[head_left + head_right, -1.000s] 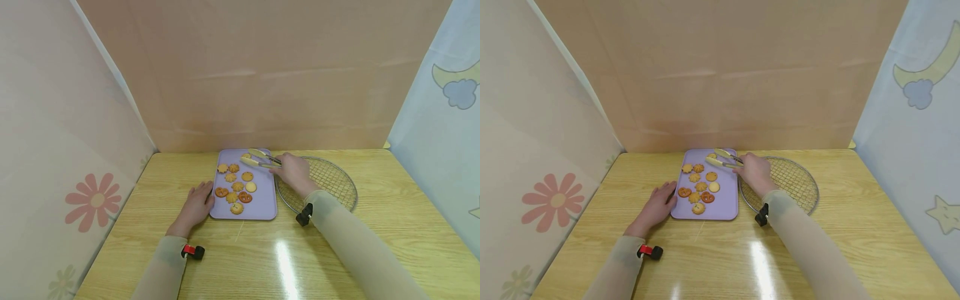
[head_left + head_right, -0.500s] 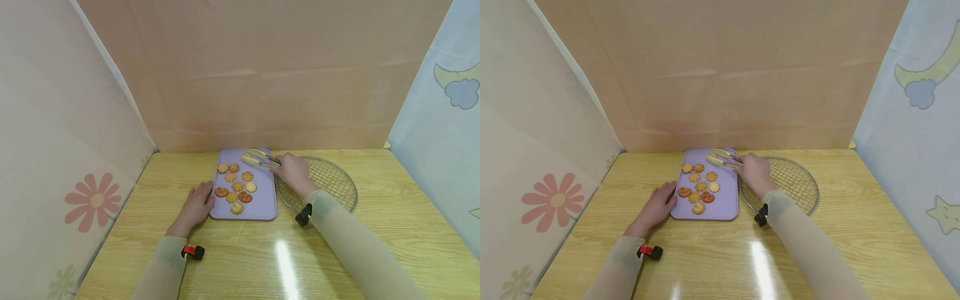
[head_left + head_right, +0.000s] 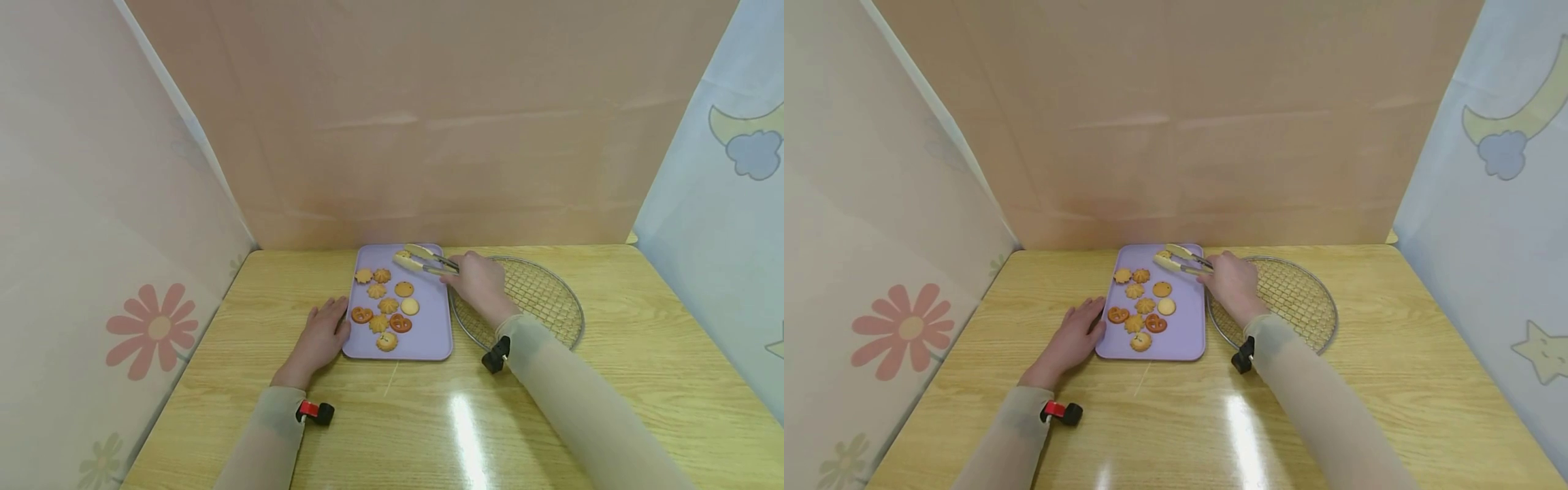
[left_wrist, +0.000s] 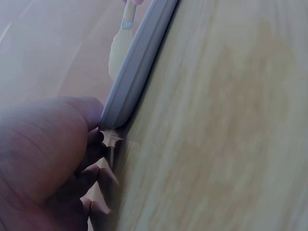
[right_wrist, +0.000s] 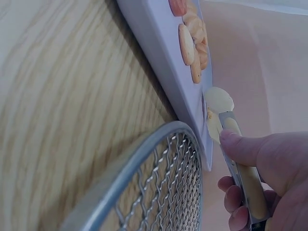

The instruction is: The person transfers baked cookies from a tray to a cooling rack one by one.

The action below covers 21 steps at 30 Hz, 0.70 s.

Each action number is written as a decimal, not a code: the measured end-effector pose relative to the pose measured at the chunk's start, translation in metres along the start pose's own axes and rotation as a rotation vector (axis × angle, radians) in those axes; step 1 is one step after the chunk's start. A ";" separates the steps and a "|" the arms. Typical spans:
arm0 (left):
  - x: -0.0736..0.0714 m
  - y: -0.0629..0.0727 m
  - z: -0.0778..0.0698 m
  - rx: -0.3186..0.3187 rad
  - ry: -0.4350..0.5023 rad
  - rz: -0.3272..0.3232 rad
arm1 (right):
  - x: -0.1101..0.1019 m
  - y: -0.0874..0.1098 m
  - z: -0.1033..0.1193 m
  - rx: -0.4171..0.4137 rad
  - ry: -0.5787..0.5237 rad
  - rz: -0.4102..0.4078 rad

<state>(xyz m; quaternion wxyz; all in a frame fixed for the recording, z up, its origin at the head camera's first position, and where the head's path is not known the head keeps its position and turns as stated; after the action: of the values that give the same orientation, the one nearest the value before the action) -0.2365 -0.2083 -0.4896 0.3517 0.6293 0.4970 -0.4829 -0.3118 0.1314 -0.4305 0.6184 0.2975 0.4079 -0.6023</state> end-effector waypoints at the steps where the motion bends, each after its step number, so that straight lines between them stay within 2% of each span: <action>1: 0.000 0.000 0.000 0.000 0.000 0.001 | 0.000 0.001 0.000 -0.002 0.002 -0.003; 8: 0.001 0.001 0.001 -0.004 -0.006 0.005 | -0.005 0.004 0.002 -0.009 -0.008 -0.025; 14: -0.001 0.001 0.000 -0.007 -0.004 0.004 | -0.013 0.013 0.001 -0.018 -0.054 -0.068; 21: 0.001 0.001 0.001 -0.004 0.002 -0.002 | -0.022 0.025 -0.007 -0.007 -0.069 -0.081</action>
<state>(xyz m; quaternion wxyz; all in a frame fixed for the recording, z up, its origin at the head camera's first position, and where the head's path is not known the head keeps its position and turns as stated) -0.2362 -0.2091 -0.4904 0.3520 0.6286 0.4990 -0.4817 -0.2865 0.1504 -0.4181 0.6083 0.2575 0.4000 -0.6353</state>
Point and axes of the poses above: each hand's wrist, its own y-axis away from the middle knuckle, its own x-axis out of the palm, z = x × y, the point moved 3 cm from there along -y, towards the middle knuckle, and after that the axes turned 14 degrees about -y, right-handed, at the moved point
